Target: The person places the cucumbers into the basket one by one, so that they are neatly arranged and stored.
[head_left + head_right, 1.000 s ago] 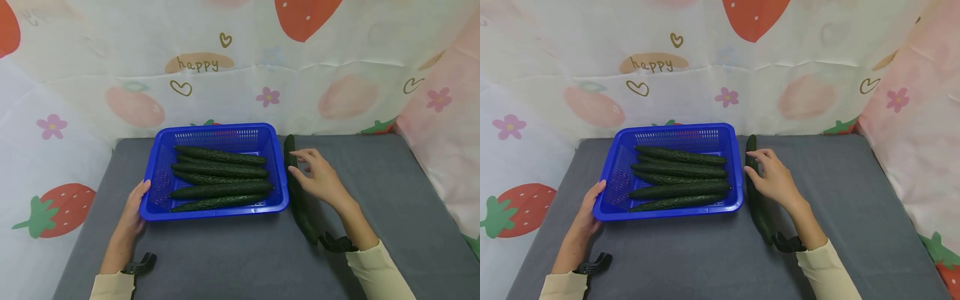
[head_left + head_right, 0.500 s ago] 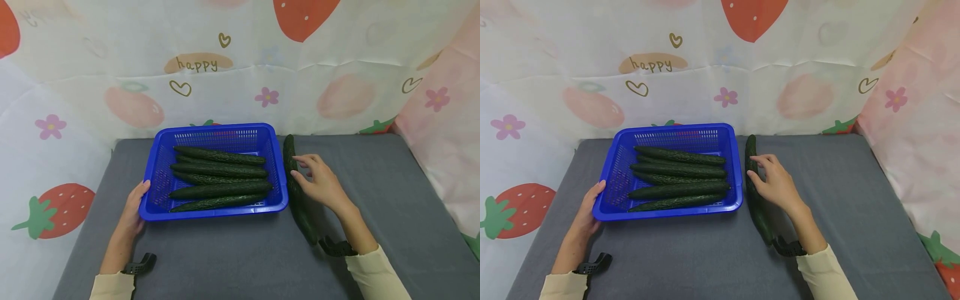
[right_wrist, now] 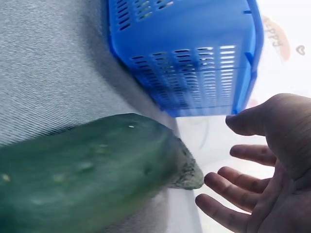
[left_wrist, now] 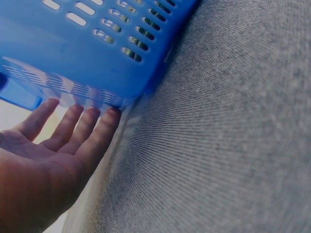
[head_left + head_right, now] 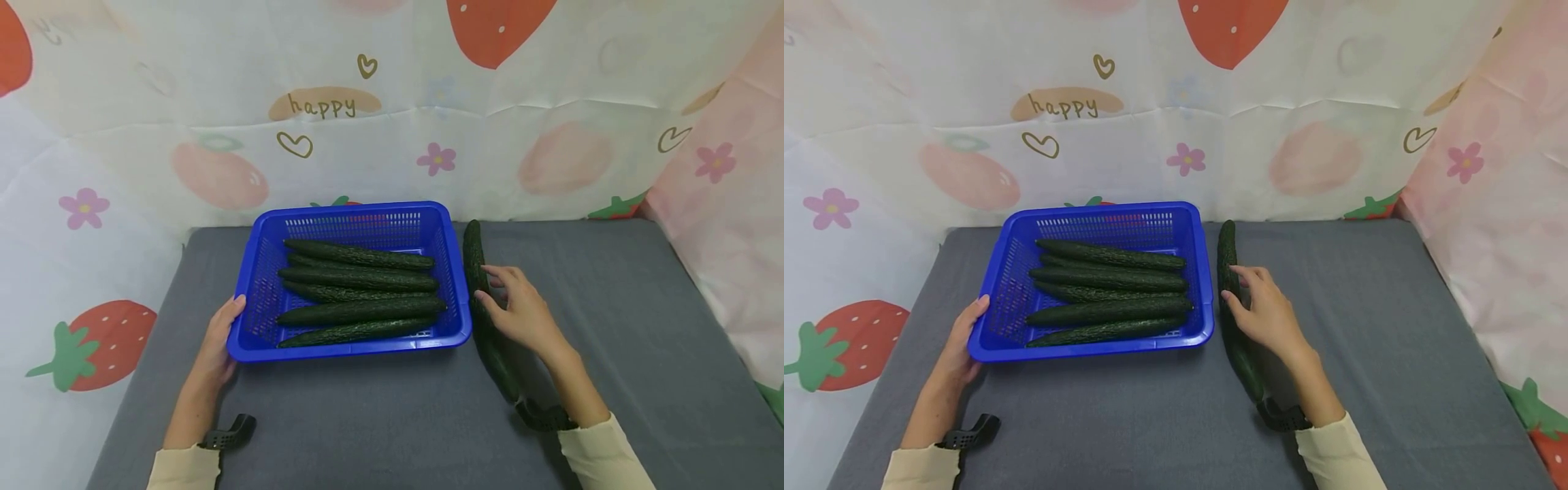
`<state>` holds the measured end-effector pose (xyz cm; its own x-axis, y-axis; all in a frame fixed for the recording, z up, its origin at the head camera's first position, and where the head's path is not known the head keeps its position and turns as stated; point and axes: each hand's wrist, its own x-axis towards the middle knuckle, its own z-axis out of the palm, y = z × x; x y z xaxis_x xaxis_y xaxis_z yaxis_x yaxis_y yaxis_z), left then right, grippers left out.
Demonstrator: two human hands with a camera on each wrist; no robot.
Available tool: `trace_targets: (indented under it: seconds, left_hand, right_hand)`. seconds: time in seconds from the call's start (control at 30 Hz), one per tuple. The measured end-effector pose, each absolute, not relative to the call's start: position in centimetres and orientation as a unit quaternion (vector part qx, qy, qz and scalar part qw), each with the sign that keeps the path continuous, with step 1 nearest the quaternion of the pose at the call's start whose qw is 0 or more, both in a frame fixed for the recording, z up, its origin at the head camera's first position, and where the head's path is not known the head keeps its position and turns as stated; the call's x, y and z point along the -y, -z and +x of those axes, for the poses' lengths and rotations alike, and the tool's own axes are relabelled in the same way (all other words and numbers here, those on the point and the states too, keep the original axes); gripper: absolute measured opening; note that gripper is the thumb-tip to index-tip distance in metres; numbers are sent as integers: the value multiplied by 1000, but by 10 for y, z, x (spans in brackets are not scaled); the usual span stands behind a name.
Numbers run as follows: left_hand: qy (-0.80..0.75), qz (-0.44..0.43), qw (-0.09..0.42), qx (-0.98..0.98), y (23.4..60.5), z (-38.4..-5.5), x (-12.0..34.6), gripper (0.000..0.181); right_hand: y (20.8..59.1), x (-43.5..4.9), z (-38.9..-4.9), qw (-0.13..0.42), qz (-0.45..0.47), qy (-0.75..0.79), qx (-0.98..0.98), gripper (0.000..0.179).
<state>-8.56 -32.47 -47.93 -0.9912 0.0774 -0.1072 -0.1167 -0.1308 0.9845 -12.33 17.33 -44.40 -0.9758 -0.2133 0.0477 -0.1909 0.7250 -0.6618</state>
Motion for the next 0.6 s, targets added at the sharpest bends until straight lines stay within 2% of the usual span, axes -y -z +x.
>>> trace_targets:
  seconds: [0.6]
  left_hand:
    - [-741, -9, 69, -668, 479, -84, 326, 37]
  right_hand:
    - [463, -165, -123, 32, -74, 329, -941, 66]
